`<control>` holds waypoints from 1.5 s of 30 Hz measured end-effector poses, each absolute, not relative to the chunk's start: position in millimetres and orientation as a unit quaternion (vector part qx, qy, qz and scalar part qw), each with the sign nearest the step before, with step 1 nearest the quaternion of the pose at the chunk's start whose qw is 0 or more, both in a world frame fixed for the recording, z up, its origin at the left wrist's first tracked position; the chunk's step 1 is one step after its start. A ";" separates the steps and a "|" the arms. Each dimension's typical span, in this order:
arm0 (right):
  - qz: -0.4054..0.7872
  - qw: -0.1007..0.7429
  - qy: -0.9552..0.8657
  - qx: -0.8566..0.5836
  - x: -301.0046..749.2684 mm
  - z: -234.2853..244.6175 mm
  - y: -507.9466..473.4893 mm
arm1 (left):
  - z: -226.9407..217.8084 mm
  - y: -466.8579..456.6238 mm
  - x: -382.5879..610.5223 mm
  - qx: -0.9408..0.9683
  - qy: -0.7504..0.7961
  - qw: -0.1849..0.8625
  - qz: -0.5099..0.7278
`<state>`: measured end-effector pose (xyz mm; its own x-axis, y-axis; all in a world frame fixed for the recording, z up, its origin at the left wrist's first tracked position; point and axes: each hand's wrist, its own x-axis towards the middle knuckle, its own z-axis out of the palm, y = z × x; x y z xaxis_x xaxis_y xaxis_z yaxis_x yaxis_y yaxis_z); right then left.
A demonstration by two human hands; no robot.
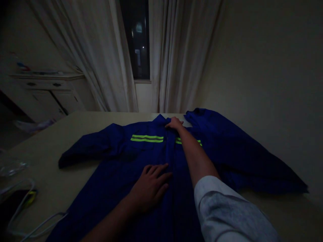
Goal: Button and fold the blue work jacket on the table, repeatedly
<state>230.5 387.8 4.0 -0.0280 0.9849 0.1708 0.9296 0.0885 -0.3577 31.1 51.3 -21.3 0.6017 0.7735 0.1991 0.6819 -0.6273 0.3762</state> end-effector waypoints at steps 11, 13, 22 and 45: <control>0.074 0.240 -0.840 -0.481 255.5 19.6 315.7 | -19.3 53.3 32.0 0.876 0.420 0.136 0.195; 0.081 0.182 -0.844 -0.498 262.9 17.2 294.6 | -20.4 53.1 32.3 0.877 0.418 0.133 0.199; 0.017 0.123 -0.823 -0.554 235.1 28.0 236.1 | -19.3 53.9 27.2 0.868 0.418 0.126 0.239; 0.060 0.269 -0.763 -0.585 210.4 -77.3 -233.2 | 41.3 -134.4 21.3 0.749 0.376 0.471 0.273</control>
<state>210.4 -233.2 -77.3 -0.1713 0.9245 0.3405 0.8599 0.3090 -0.4064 21.3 -134.4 41.3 0.5676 0.8215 0.0540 0.3070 -0.2721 0.9120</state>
